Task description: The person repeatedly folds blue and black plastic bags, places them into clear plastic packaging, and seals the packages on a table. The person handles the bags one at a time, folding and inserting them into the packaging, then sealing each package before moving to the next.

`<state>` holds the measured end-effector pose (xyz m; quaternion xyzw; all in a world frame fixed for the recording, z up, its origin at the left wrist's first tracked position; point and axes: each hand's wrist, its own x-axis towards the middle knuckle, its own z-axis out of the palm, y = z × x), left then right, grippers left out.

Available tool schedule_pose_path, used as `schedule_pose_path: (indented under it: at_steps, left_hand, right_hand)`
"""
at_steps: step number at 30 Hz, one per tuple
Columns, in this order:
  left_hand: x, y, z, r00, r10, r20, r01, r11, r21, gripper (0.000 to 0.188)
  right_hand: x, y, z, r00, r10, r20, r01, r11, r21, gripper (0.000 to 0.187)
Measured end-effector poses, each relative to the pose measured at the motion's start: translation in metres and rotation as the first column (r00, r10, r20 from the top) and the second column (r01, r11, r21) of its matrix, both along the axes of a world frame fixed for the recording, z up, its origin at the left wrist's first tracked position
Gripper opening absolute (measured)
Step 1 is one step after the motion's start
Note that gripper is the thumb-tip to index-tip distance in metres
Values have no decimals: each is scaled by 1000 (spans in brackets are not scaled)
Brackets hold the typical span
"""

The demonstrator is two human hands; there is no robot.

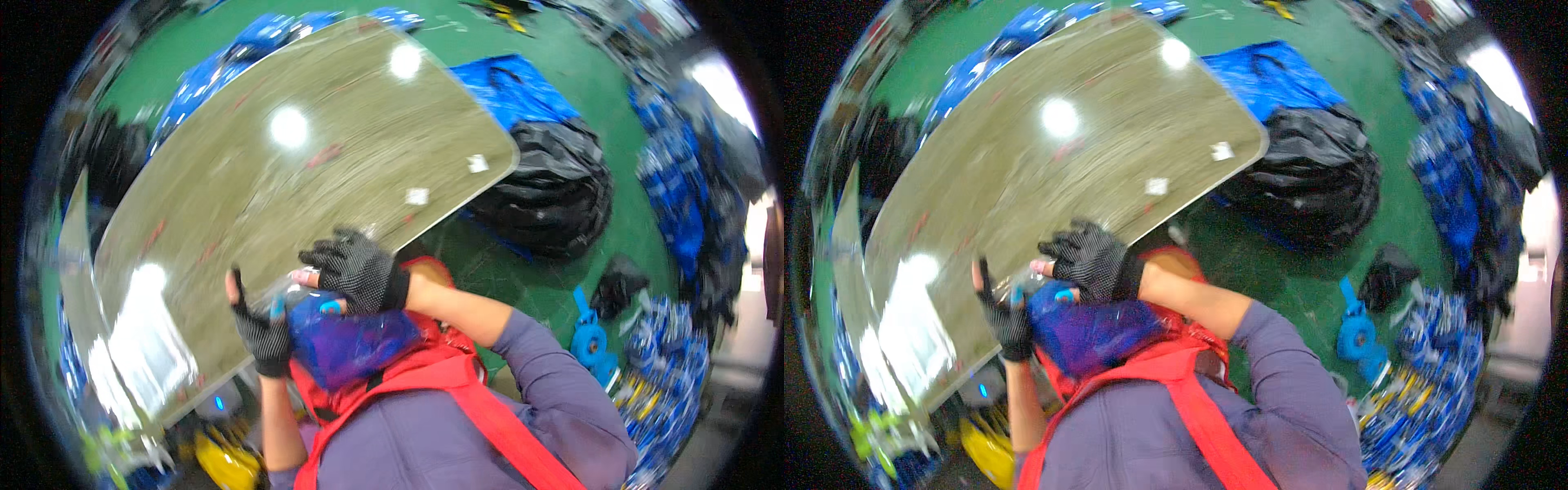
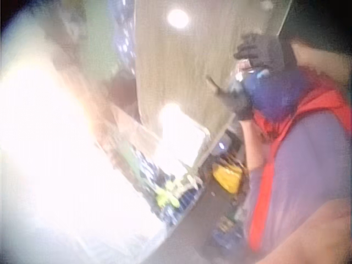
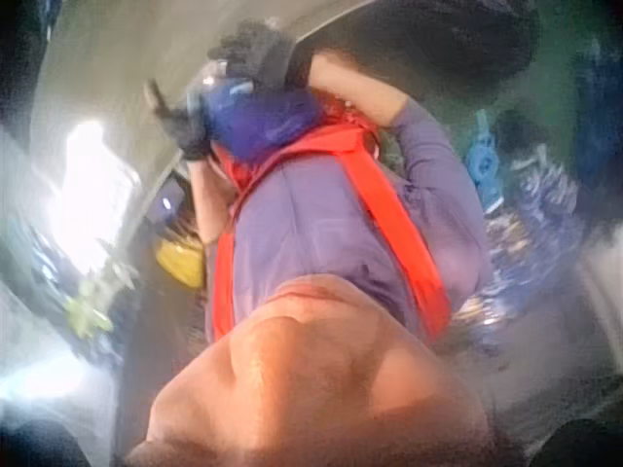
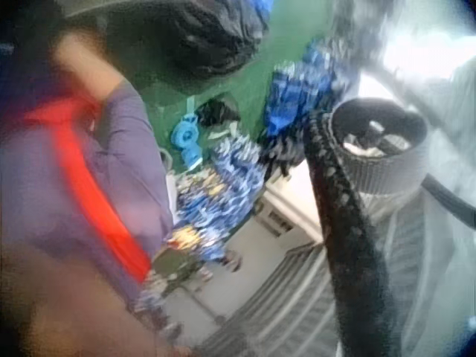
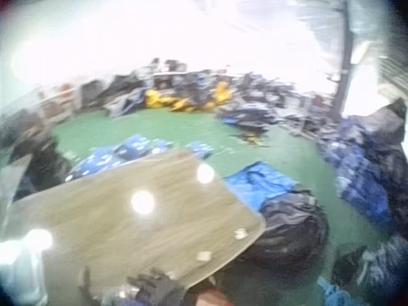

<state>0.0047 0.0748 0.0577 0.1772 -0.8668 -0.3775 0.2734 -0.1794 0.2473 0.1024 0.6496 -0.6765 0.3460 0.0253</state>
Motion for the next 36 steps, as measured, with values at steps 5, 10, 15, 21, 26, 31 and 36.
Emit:
schedule_pose_path:
  at_steps: [5,10,15,21,26,31,36]
  left_hand:
    - [54,-16,-70,953,-301,-37,248,703,667,81]
    - [10,-106,-41,940,-309,147,140,739,659,56]
    - [-108,-178,45,924,296,-241,170,248,954,60]
    - [-124,-124,2,960,-131,-247,261,108,959,50]
    - [-129,-104,-22,939,-184,-291,301,29,953,51]
    - [-115,-148,13,966,10,-257,257,-53,965,66]
    - [-50,-247,33,852,-384,-356,489,342,803,79]
  right_hand:
    - [-111,142,-103,723,-690,-34,680,719,-146,45]
    - [-270,272,-210,123,-936,-329,960,28,279,49]
    - [-339,281,-209,56,-907,-417,969,-52,243,57]
    - [-380,236,7,69,-972,226,956,0,-292,44]
    - [-230,200,96,792,-604,-84,519,740,-427,19]
    - [-98,177,47,974,18,-225,-21,1000,-8,8]
    - [-37,195,1,932,210,294,-361,580,730,34]
